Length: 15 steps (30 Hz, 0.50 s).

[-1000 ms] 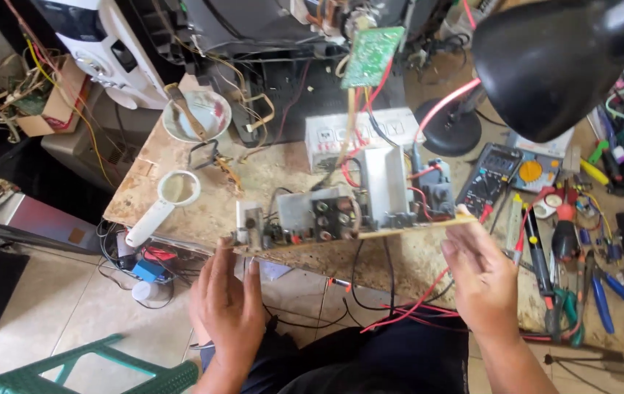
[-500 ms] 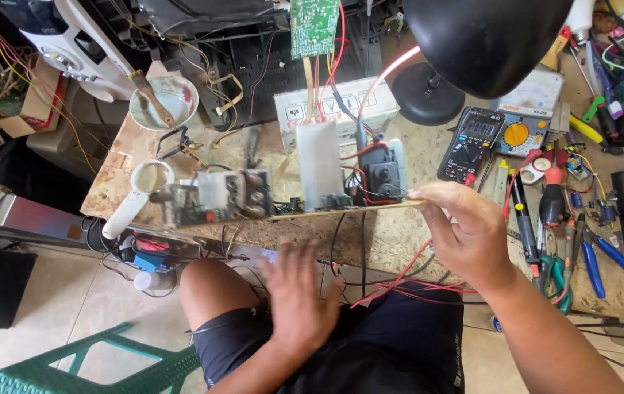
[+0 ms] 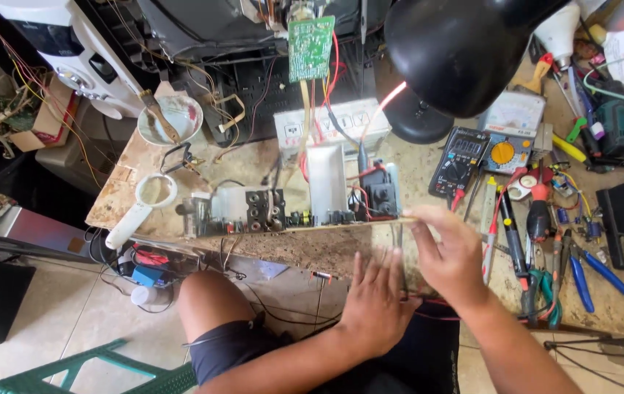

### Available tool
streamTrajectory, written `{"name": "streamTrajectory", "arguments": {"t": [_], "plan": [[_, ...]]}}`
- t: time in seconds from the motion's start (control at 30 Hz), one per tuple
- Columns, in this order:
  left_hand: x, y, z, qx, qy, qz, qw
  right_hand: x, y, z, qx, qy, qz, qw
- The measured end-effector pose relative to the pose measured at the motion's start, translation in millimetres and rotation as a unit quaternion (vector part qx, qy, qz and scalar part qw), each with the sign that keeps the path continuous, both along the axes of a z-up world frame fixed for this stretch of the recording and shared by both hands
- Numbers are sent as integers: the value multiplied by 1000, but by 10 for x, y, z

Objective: Diagnosing and repairing a circuit board from a television using a multimeter and magnifying glass on a workbench.

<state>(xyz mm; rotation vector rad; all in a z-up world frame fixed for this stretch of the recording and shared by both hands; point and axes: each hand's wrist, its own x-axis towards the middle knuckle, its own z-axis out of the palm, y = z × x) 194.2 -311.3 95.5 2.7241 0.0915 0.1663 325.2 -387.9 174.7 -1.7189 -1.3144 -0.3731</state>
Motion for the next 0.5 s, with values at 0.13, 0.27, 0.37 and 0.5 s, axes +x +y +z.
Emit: {"name": "streamTrajectory", "arguments": {"t": [0.13,0.27,0.37,0.5], "plan": [[-628,390,331,-75,-283,56,954,-33,-133,-135,-13,-14,-45,999],[-1232,1152,-296,237,-480,339,774,-69,-160,-39,9,14,-7,1000],[-1111,1421,243,-191,-534,566,599,-30,-157,-19,-3,51,40,998],[-1238,1420,592,-349,-443,467,681,-11,-170,20,-17,65,53,996]]}}
